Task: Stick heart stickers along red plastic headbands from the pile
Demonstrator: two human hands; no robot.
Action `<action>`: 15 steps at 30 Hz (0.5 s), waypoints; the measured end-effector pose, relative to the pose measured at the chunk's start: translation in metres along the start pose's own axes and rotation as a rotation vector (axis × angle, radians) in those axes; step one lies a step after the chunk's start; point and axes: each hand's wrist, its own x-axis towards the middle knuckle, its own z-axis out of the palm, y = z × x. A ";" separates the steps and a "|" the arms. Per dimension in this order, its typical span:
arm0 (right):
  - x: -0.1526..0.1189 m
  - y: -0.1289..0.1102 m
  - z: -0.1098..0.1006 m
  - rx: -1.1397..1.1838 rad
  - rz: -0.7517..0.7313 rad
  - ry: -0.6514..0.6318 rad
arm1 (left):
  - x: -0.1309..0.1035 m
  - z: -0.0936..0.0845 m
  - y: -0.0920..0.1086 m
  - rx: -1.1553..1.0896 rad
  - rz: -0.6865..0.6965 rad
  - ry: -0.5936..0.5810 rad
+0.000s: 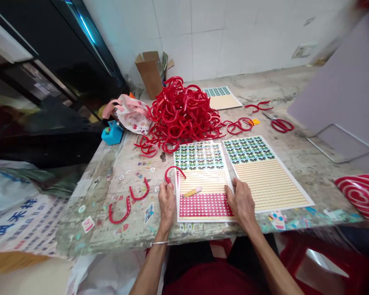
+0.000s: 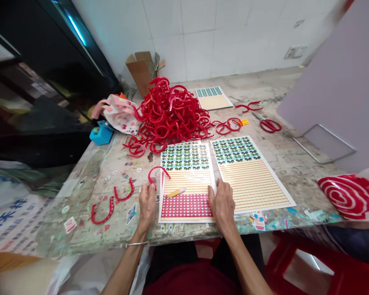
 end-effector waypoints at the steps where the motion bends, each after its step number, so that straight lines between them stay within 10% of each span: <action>1: 0.001 0.000 0.002 -0.057 0.012 -0.006 | 0.002 0.003 -0.002 0.002 -0.004 -0.015; 15: 0.021 0.059 -0.012 -0.052 0.067 0.020 | -0.016 0.064 0.020 -0.114 -0.051 -0.201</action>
